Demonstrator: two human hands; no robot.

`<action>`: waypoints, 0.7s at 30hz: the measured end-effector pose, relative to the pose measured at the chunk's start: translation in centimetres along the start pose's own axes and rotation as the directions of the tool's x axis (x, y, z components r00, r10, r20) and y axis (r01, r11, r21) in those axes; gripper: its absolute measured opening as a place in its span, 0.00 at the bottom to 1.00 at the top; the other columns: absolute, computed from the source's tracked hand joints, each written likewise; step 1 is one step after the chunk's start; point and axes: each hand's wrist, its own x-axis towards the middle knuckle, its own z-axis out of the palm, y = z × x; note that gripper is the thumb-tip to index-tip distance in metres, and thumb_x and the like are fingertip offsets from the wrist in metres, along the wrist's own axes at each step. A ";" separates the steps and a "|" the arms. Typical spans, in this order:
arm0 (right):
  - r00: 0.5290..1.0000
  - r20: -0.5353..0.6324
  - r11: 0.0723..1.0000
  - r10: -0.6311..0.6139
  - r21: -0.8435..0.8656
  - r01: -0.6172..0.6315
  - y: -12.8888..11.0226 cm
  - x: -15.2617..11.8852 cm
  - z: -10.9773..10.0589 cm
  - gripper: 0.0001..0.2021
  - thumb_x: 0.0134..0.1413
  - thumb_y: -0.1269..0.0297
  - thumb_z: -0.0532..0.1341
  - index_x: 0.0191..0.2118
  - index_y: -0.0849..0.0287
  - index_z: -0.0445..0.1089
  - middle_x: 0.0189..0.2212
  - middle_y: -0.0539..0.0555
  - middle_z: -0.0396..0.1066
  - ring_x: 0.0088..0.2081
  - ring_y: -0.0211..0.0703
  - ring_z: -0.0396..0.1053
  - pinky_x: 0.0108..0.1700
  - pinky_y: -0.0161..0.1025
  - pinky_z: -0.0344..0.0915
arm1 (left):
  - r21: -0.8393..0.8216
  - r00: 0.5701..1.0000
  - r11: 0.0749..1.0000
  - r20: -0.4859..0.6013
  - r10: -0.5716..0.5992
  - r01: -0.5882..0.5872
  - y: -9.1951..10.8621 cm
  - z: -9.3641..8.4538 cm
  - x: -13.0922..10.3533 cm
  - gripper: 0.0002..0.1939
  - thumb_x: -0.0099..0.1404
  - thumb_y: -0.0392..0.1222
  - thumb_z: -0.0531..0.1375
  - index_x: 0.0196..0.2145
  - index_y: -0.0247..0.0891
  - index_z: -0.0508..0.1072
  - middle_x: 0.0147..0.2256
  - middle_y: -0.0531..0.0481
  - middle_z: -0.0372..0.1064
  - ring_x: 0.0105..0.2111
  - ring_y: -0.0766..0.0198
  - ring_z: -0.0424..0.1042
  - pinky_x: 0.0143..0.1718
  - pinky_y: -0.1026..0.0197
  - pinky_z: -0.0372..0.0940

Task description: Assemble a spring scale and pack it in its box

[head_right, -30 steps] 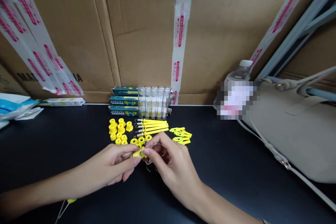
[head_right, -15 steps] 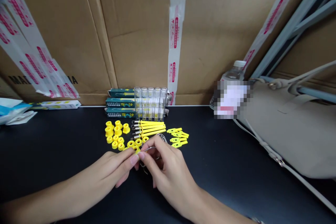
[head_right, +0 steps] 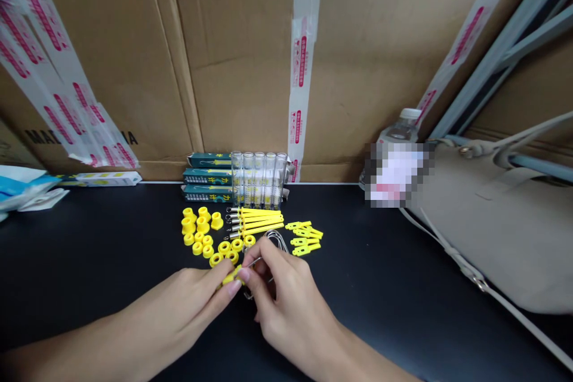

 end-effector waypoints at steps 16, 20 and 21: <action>0.983 0.033 0.954 -0.179 -0.237 0.182 0.0 0.0 -0.9 0.06 0.70 0.67 0.55 0.42 0.55 0.69 0.28 0.47 0.71 0.26 0.37 0.67 0.31 0.33 0.62 | -0.557 0.934 0.806 -0.143 -0.328 0.198 -0.4 1.5 0.4 0.19 0.77 0.49 0.45 0.56 0.40 0.68 0.39 0.44 0.75 0.35 0.54 0.76 0.37 0.57 0.65; 0.984 0.044 0.954 -0.171 -0.244 0.176 0.1 -0.1 -1.0 0.06 0.70 0.67 0.54 0.44 0.54 0.68 0.31 0.48 0.72 0.27 0.36 0.68 0.32 0.33 0.63 | -0.618 0.923 0.759 -0.136 -0.361 0.205 -0.4 1.6 0.5 0.20 0.77 0.52 0.46 0.55 0.40 0.68 0.38 0.45 0.75 0.35 0.54 0.76 0.38 0.57 0.64; 0.985 0.048 0.951 -0.167 -0.254 0.173 0.2 -0.1 -1.0 0.06 0.70 0.67 0.54 0.44 0.54 0.68 0.31 0.48 0.73 0.27 0.36 0.68 0.32 0.32 0.63 | -0.626 0.922 0.751 -0.129 -0.365 0.210 -0.3 1.5 0.5 0.20 0.77 0.52 0.46 0.55 0.40 0.68 0.38 0.45 0.75 0.35 0.54 0.76 0.38 0.57 0.64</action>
